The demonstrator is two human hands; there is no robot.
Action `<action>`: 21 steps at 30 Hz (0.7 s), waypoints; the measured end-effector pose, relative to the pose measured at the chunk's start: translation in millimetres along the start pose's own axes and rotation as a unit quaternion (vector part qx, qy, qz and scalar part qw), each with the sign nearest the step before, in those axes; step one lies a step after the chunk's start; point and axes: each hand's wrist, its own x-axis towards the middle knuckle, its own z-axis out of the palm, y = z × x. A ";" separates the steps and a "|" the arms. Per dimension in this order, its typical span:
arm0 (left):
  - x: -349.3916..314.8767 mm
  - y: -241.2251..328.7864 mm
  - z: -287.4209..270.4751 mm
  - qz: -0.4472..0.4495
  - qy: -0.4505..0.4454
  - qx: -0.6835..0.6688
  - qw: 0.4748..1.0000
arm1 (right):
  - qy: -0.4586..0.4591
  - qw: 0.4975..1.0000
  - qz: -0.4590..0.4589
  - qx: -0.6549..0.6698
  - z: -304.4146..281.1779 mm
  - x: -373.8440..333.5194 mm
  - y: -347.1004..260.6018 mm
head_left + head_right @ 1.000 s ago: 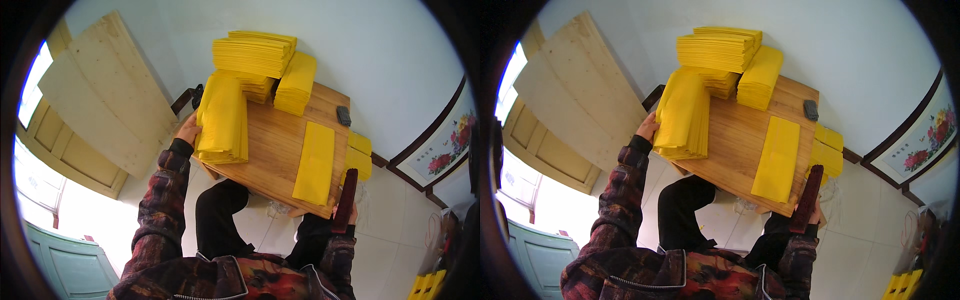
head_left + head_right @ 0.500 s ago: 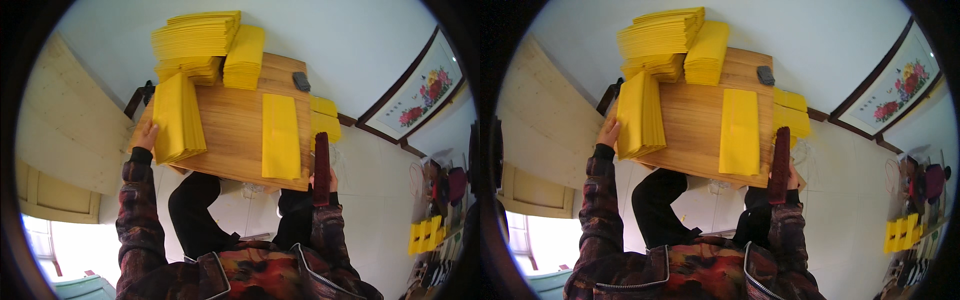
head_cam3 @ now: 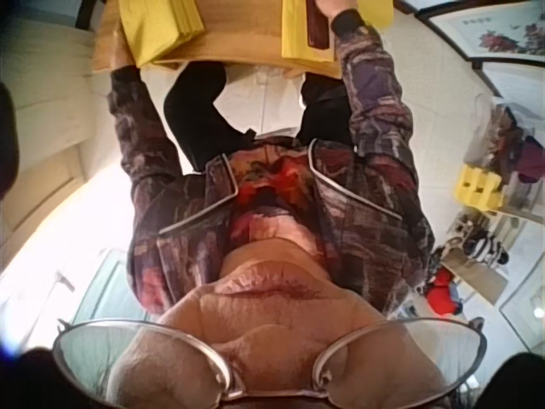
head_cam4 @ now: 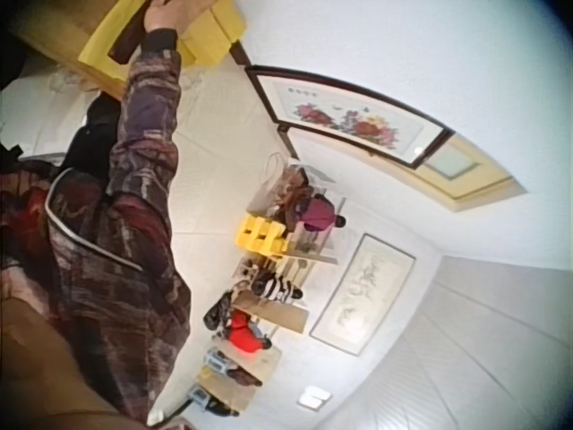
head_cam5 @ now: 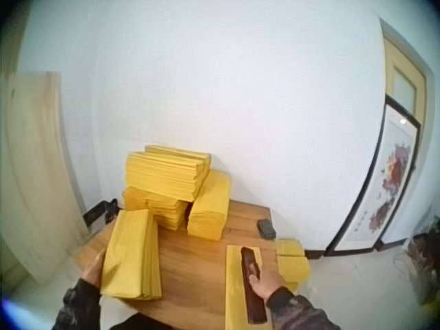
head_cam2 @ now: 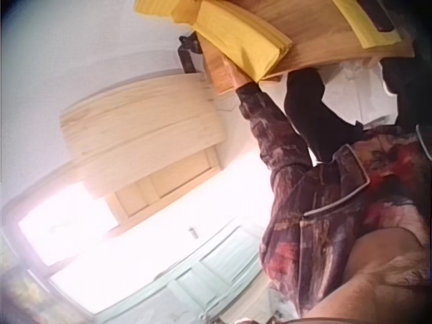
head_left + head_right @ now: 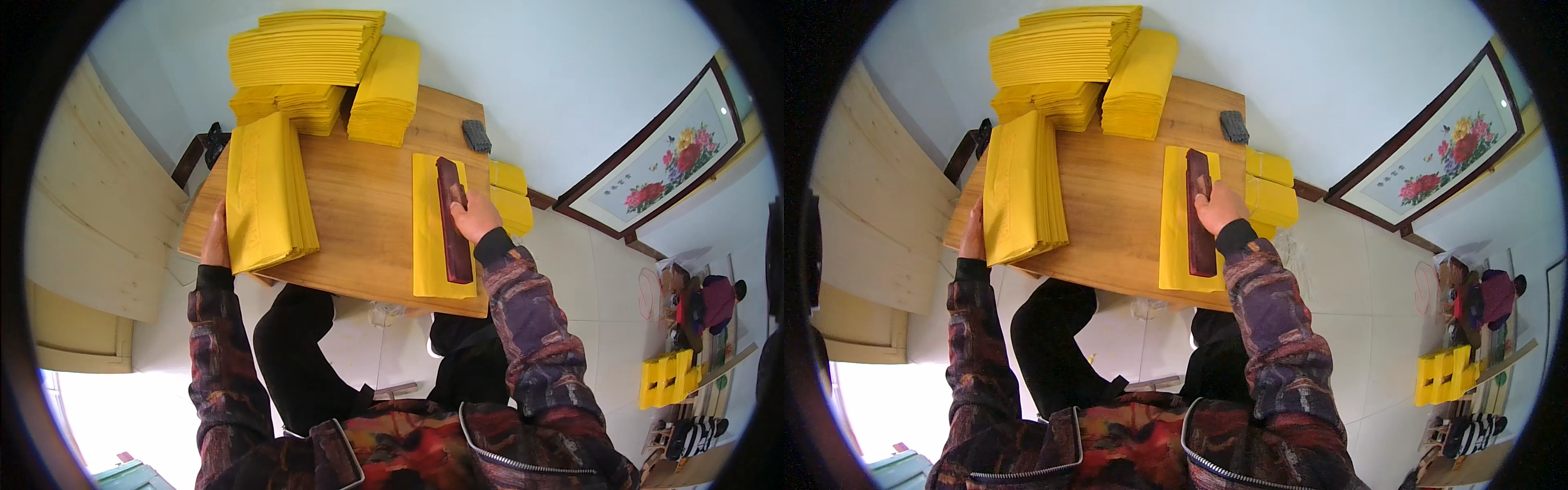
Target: The person repeatedly picks up stacks of yellow paper sheets from a wooden table, aligns them, and places them into a neat pile. The person uses a dark rectangular tool to press and align the edges of the stacks. The process is repeated multiple times throughout the clip.
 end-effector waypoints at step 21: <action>-15.1 -32.5 -4.6 0.056 -0.025 -0.052 0.997 | -0.019 0.992 0.077 -0.099 40.3 4.1 -35.3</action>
